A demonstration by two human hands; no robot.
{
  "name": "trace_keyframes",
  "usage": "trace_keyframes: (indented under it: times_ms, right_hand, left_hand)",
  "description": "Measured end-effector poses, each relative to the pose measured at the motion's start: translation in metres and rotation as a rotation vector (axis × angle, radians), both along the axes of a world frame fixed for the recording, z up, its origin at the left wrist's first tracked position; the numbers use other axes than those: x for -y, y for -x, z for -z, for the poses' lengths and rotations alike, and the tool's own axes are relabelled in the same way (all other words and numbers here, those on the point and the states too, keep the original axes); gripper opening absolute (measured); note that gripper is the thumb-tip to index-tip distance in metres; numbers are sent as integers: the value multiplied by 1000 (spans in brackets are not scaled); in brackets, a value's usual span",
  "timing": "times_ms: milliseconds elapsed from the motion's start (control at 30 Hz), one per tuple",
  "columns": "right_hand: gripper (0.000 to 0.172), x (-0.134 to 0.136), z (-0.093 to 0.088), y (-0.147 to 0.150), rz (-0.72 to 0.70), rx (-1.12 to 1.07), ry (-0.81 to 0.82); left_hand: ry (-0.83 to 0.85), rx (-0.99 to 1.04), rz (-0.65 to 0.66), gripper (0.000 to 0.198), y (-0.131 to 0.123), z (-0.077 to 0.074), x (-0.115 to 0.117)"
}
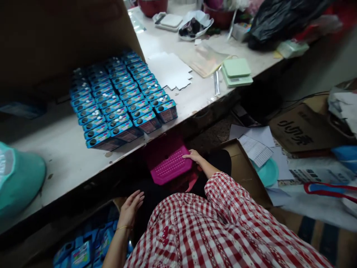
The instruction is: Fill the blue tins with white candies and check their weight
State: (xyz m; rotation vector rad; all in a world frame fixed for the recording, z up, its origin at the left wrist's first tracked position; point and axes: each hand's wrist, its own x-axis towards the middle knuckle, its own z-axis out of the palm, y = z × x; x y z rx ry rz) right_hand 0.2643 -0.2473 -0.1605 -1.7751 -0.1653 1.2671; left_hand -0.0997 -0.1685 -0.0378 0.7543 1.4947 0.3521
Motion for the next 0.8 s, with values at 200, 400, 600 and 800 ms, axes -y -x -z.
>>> trace_keyframes:
  times_ms: [200, 400, 600, 800]
  right_hand:
    - [52, 47, -16, -22, 204, -24, -102]
    - [39, 103, -36, -37, 410, -19, -120]
    - [36, 123, -42, -78, 669, 18, -104]
    - [38, 125, -47, -120, 822, -18, -81]
  left_hand:
    - [-95, 10, 143, 40, -23, 7, -9]
    - [-132, -30, 168, 47, -22, 11, -10]
    - [-142, -73, 265, 51, -48, 2, -7]
    - [-183, -92, 346, 62, -47, -11, -6]
